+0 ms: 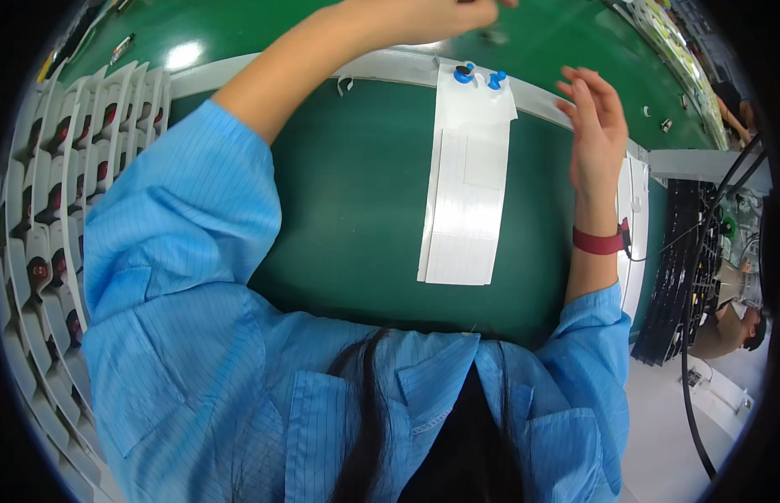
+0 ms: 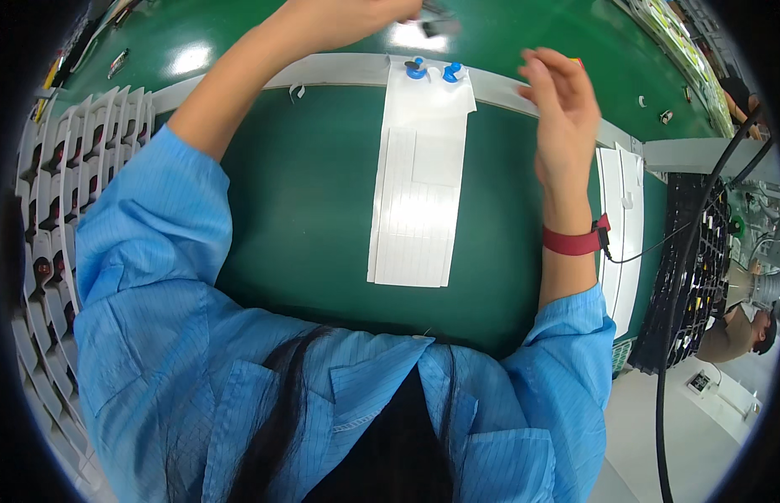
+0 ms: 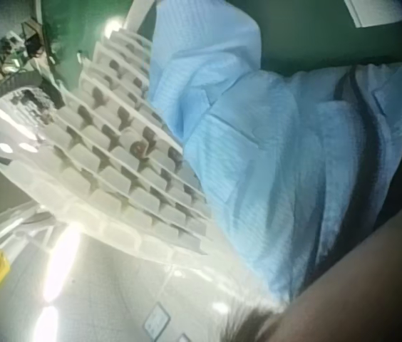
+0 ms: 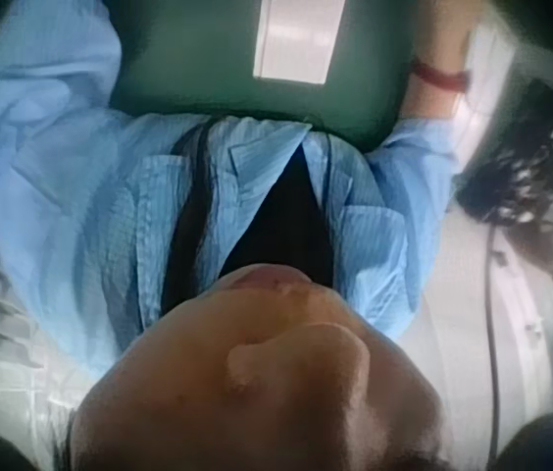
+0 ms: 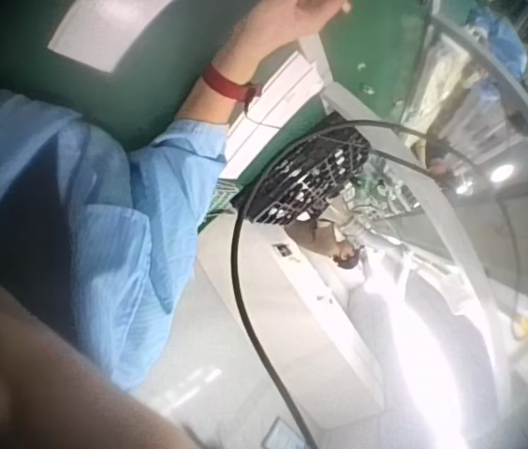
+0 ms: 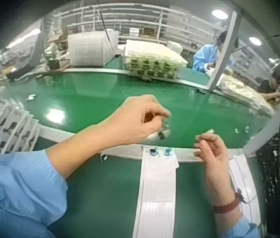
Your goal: The person assembles small electronic components onto a circuit board by hand, securing them with adhesive tape.
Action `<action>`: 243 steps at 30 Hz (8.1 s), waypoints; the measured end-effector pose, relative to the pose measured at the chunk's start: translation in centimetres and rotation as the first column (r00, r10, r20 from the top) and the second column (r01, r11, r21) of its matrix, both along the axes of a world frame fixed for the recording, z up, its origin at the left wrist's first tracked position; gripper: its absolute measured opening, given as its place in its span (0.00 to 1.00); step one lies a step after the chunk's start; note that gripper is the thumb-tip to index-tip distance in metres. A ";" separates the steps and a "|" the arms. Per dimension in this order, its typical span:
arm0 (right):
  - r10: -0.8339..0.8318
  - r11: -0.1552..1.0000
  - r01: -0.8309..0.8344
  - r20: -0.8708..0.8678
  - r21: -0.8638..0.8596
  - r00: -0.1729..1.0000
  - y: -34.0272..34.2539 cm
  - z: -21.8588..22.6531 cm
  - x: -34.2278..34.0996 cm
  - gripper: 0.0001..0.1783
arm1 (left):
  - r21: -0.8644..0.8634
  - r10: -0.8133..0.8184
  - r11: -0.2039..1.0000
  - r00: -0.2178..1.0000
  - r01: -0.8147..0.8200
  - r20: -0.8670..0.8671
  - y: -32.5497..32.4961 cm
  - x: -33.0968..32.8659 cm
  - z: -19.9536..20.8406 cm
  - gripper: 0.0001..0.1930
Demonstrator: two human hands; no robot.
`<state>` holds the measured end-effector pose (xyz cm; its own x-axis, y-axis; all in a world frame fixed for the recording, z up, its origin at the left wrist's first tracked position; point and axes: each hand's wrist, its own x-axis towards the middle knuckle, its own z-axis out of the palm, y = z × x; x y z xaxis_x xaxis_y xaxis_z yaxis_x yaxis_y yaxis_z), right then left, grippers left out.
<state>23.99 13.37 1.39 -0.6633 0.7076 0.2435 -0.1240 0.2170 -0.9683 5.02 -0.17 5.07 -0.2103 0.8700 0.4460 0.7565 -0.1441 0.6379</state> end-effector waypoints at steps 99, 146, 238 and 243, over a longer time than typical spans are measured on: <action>0.552 0.823 -0.494 0.190 -0.280 0.812 -0.9 2.1 1.0 0.10 | -0.011 -0.051 0.777 0.080 0.630 0.995 -3.5 4.1 -4.4 0.18; 0.158 0.630 -0.296 0.254 0.718 0.954 -3.3 1.2 0.5 0.14 | -0.138 -0.006 0.848 0.270 0.511 0.963 -3.3 5.1 -4.6 0.13; 0.091 0.969 -0.123 0.155 0.216 0.984 -3.4 1.1 -0.2 0.16 | -0.108 -0.022 0.953 0.421 0.282 0.907 -2.9 6.5 -5.1 0.17; 0.096 0.968 -0.131 0.167 0.214 0.981 -3.5 1.1 -0.2 0.15 | -0.114 -0.023 0.957 0.460 0.267 0.888 -2.8 6.6 -5.6 0.16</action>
<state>23.75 9.89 2.46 -0.7777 0.5653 0.2751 -0.0137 0.4223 -0.9064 11.64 -3.00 -0.48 -0.2424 0.9663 -0.0866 -0.2306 0.0294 0.9726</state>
